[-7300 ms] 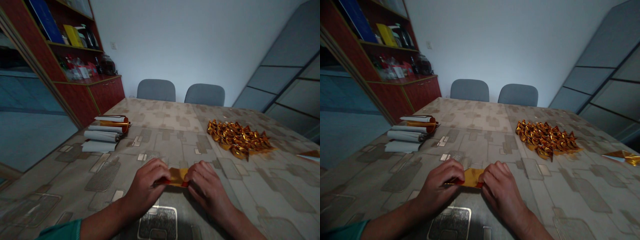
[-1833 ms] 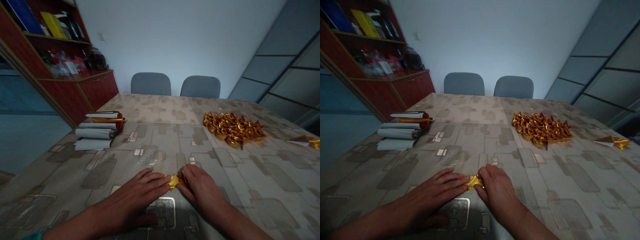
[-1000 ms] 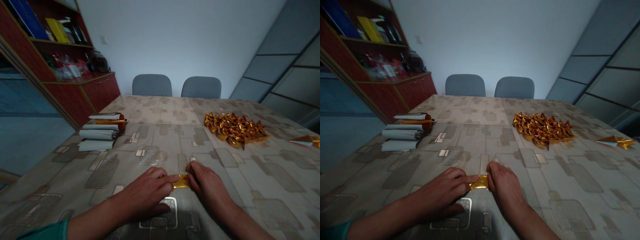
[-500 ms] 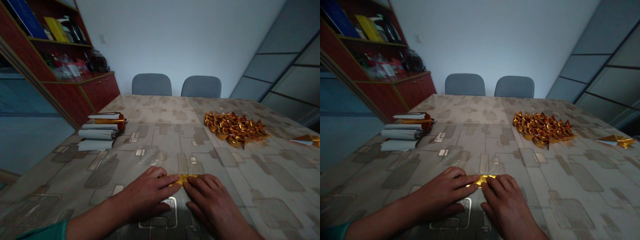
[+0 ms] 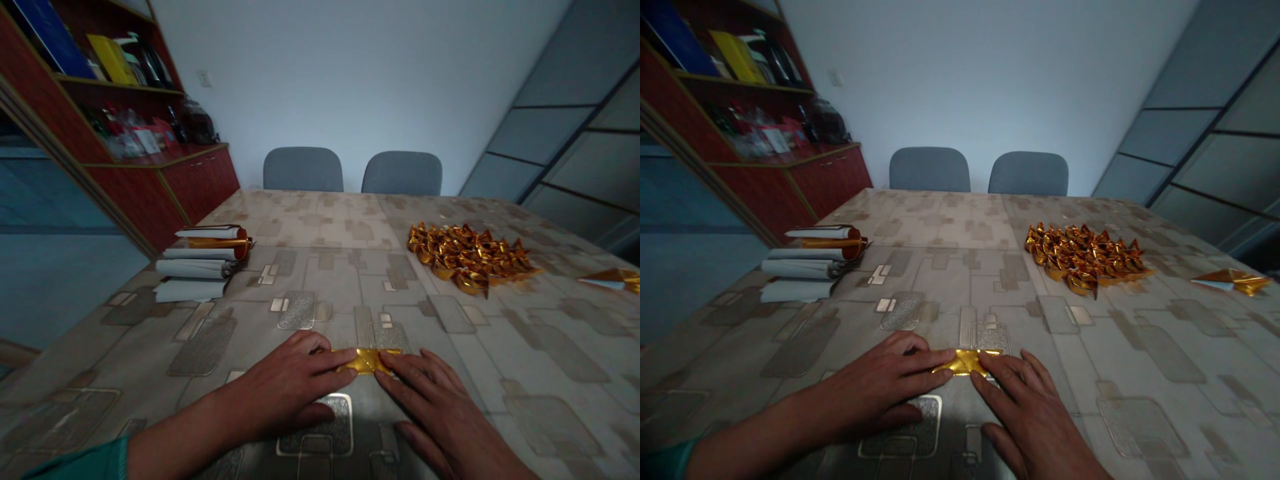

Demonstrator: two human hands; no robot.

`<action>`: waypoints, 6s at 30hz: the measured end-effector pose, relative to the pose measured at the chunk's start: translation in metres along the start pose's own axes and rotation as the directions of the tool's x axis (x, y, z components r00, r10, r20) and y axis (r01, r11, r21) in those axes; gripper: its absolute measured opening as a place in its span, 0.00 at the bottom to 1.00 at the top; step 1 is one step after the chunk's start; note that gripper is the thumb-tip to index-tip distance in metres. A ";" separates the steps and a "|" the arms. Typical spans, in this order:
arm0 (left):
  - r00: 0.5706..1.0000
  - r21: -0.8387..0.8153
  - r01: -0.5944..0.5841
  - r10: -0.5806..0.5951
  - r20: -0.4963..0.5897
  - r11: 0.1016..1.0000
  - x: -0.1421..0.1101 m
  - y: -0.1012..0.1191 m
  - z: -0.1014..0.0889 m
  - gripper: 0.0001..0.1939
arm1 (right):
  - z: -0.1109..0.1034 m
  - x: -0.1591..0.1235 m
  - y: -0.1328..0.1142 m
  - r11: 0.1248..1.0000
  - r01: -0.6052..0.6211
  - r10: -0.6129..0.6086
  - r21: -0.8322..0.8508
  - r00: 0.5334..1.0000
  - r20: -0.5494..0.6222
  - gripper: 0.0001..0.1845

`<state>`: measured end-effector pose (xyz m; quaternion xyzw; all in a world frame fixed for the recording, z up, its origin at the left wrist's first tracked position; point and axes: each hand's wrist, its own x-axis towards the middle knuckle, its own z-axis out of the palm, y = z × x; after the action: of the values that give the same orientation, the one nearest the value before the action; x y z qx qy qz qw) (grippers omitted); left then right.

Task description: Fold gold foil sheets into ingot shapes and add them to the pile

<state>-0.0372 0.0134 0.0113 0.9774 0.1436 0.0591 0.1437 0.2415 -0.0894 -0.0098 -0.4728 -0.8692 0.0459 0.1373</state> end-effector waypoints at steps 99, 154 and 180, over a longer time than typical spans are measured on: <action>0.628 -0.975 0.122 -0.775 -0.068 0.184 0.024 0.010 0.000 0.14 | -0.016 0.085 -0.006 0.160 -0.272 0.193 0.949 0.951 0.240 0.21; 0.739 -0.933 0.233 -0.673 -0.014 0.276 0.026 0.017 0.002 0.12 | -0.037 0.077 0.006 0.583 -0.186 0.328 0.791 0.945 -0.019 0.16; 0.612 -0.998 0.002 -0.789 0.049 -0.061 0.029 0.017 0.010 0.16 | -0.004 0.089 -0.013 0.235 -0.248 0.427 0.940 0.895 0.129 0.22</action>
<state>-0.0040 0.0040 0.0084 0.4440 0.4070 0.3783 0.7029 0.1861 -0.0229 0.0144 -0.4811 -0.5405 0.5328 0.4388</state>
